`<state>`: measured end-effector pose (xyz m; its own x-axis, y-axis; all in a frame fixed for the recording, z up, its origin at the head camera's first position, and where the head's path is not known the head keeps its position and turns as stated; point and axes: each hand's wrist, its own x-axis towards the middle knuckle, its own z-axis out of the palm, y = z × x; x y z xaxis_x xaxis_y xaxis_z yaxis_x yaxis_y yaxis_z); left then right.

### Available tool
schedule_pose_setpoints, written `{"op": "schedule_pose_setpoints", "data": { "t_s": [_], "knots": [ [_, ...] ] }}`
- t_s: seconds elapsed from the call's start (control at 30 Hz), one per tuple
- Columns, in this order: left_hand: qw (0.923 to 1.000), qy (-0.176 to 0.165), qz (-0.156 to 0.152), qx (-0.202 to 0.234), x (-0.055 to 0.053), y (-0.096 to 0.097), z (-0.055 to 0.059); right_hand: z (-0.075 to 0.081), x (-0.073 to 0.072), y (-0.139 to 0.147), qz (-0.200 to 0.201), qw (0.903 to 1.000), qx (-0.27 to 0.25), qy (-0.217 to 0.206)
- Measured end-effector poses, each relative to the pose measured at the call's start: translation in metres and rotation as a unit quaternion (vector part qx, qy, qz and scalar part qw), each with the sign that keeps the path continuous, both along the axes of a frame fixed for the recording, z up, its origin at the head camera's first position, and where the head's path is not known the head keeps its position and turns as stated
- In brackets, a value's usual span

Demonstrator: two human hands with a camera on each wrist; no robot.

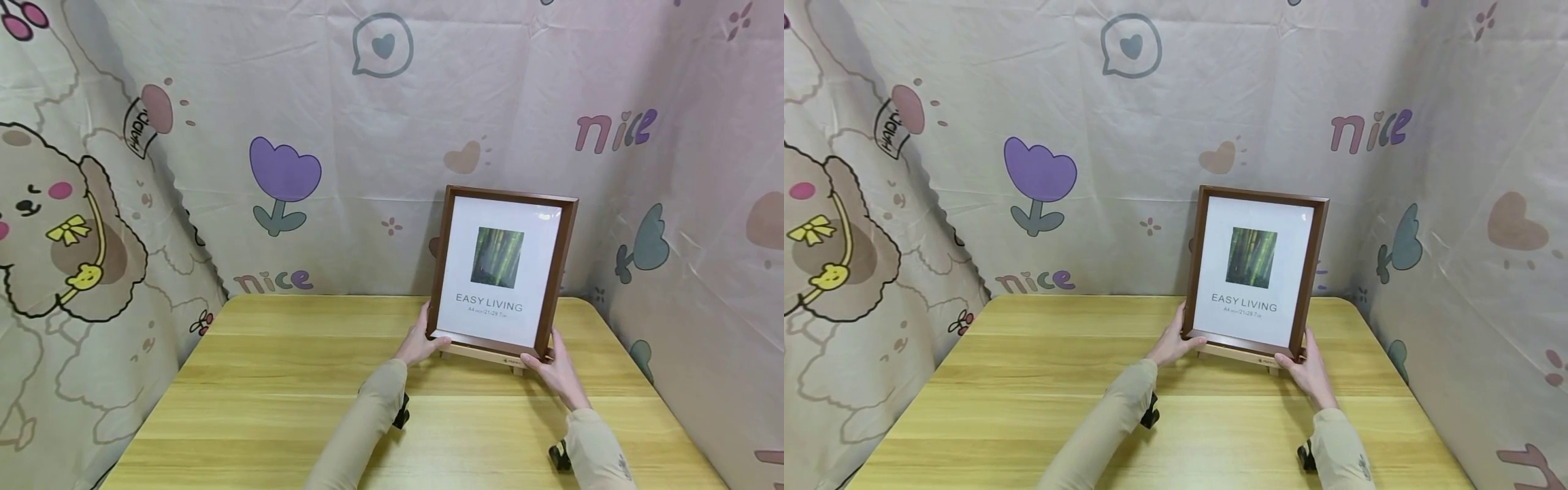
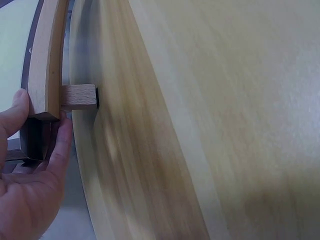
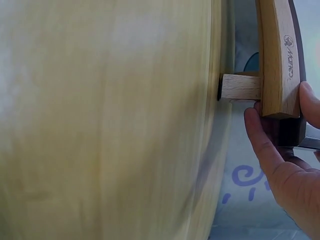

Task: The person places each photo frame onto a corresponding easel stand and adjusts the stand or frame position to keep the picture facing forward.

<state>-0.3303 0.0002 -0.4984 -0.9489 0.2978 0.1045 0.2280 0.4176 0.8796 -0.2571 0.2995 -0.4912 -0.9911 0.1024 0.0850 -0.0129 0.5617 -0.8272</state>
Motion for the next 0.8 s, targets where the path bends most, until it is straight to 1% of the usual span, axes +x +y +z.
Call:
{"op": "schedule_pose_setpoints", "data": {
  "t_s": [0.17,0.37,0.67,0.8],
  "knots": [
    [1.0,0.009,-0.004,-0.001,-0.0013,0.0,-0.0012,0.0012,0.0006,-0.0014,0.001,1.0,0.006,0.007],
    [0.9999,0.011,-0.005,-0.006,-0.0011,-0.0005,-0.0021,0.0001,0.0004,-0.0024,-0.001,0.9998,0.009,0.018],
    [0.9999,0.006,-0.006,-0.009,0.003,-0.005,-0.0012,-0.0016,-0.0008,-0.0046,0.006,0.9997,0.014,0.019],
    [0.9999,0.006,-0.005,-0.009,0.0052,-0.0092,-0.001,-0.0016,-0.0026,-0.0068,0.013,0.9994,0.019,0.027]
  ]
}}
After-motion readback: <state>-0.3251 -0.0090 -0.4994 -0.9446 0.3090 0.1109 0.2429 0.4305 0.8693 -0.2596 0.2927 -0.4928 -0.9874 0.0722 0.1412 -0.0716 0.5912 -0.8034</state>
